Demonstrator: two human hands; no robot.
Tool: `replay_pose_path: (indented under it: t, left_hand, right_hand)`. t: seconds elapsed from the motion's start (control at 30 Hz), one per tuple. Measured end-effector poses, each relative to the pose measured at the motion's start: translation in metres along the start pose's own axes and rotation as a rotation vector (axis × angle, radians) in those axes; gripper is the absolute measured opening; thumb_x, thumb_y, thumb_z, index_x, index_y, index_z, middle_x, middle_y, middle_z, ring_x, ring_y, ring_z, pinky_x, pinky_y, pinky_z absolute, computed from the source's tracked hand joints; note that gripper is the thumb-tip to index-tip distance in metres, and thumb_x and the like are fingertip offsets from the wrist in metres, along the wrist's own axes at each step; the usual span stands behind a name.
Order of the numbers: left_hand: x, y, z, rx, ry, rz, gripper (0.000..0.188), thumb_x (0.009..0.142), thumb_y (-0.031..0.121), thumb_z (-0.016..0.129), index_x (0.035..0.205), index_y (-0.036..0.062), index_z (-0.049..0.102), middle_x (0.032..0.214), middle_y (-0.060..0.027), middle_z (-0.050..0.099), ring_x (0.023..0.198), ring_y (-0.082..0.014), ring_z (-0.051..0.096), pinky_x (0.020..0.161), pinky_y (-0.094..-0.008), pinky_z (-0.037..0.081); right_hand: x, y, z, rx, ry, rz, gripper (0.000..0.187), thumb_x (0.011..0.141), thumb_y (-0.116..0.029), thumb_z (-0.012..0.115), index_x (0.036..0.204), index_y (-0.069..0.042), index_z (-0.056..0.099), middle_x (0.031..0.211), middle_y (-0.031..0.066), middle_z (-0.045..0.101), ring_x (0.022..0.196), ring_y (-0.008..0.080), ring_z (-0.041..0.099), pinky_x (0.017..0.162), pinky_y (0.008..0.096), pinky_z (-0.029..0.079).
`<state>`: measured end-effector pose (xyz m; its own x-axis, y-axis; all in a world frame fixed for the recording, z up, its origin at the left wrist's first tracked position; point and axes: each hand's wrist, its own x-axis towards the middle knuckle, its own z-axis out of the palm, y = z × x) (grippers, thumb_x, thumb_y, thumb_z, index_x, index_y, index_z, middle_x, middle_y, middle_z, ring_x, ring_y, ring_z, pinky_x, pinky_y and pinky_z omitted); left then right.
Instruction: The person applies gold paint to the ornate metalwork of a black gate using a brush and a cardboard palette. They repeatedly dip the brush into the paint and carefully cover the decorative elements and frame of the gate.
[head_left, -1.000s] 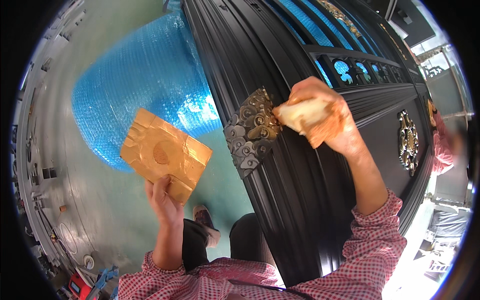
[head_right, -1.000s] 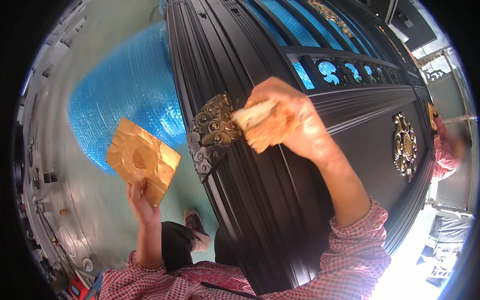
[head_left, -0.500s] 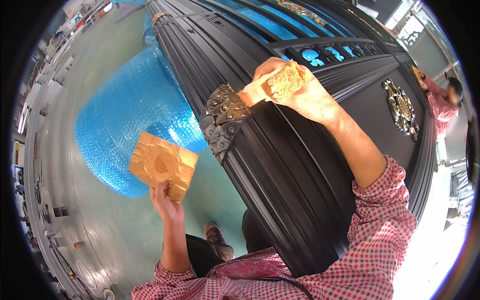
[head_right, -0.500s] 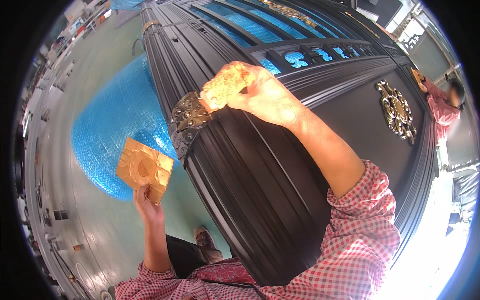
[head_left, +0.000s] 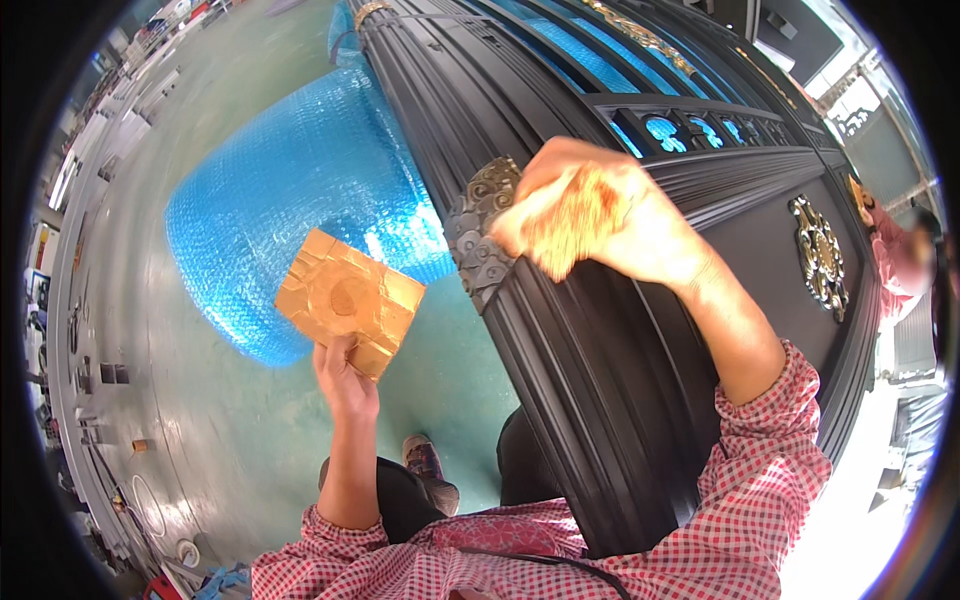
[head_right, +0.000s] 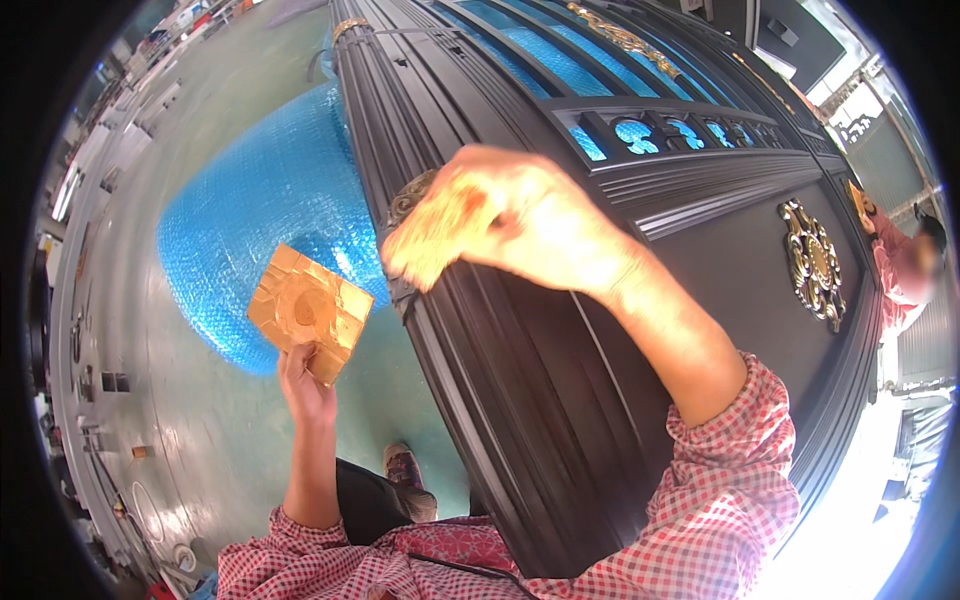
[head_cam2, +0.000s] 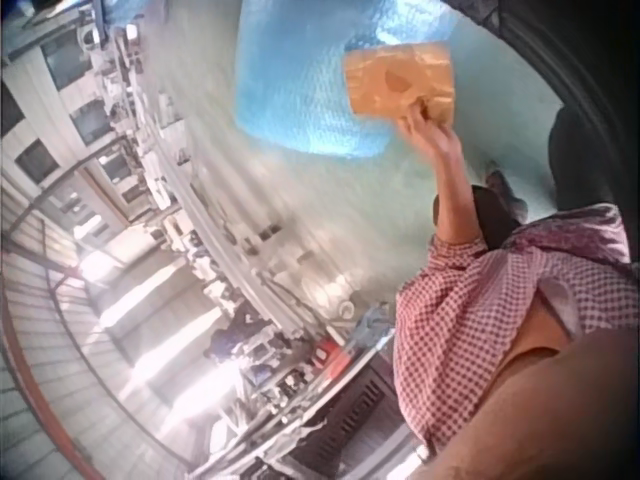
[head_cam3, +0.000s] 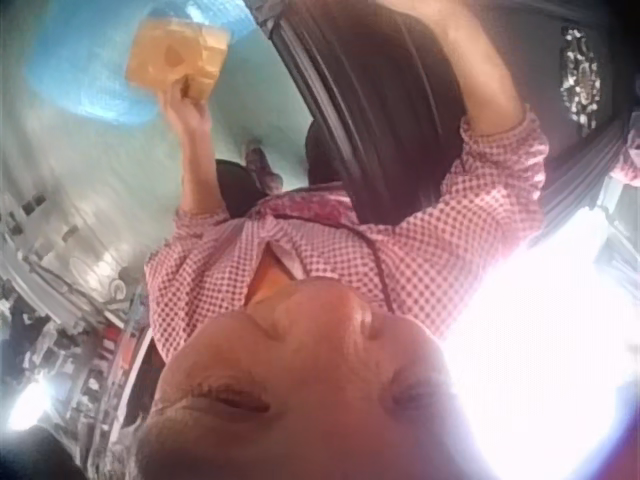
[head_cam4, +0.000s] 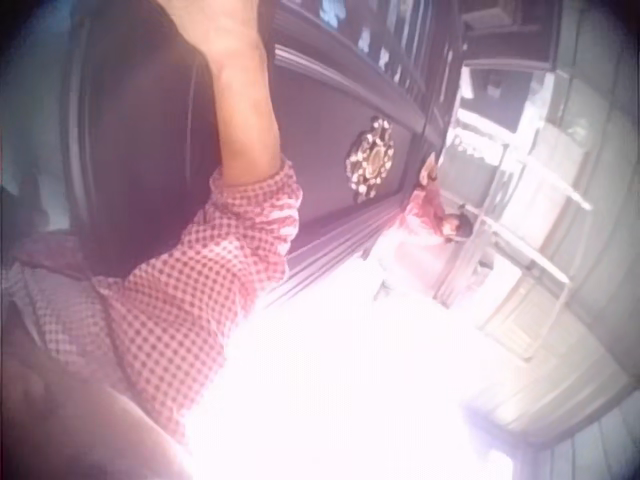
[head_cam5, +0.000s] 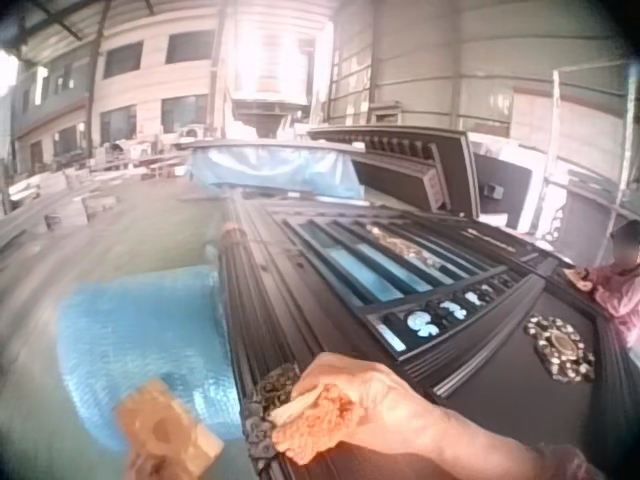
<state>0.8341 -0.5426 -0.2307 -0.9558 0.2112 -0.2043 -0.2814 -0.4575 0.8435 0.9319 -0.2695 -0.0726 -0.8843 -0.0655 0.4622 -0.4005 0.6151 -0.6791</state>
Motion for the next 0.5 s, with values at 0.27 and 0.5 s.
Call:
replay_pose_path:
  t: [0.27, 0.5]
  left_hand:
    - [-0.002, 0.0, -0.003, -0.01, 0.022, 0.003, 0.03, 0.081, 0.003, 0.043, 0.11, -0.002, 0.045, 0.103, -0.0074, 0.054, 0.09, -0.0151, 0.055, 0.074, -0.0283, 0.045]
    - [-0.006, 0.001, -0.004, -0.012, 0.0, -0.033, 0.033, 0.081, 0.003, 0.042, 0.113, -0.0021, 0.044, 0.106, -0.0084, 0.052, 0.093, -0.0156, 0.053, 0.078, -0.0288, 0.044]
  right_hand:
    - [0.006, -0.013, -0.001, -0.188, -0.059, 0.128, 0.031, 0.071, -0.025, 0.063, 0.086, 0.001, 0.057, 0.082, 0.006, 0.052, 0.074, 0.0185, 0.055, 0.066, 0.0298, 0.044]
    - [0.015, -0.032, 0.008, -0.336, -0.111, 0.082, 0.019, 0.067, 0.001, 0.06, 0.086, -0.002, 0.057, 0.072, 0.0067, 0.05, 0.064, 0.0212, 0.051, 0.061, 0.03, 0.043]
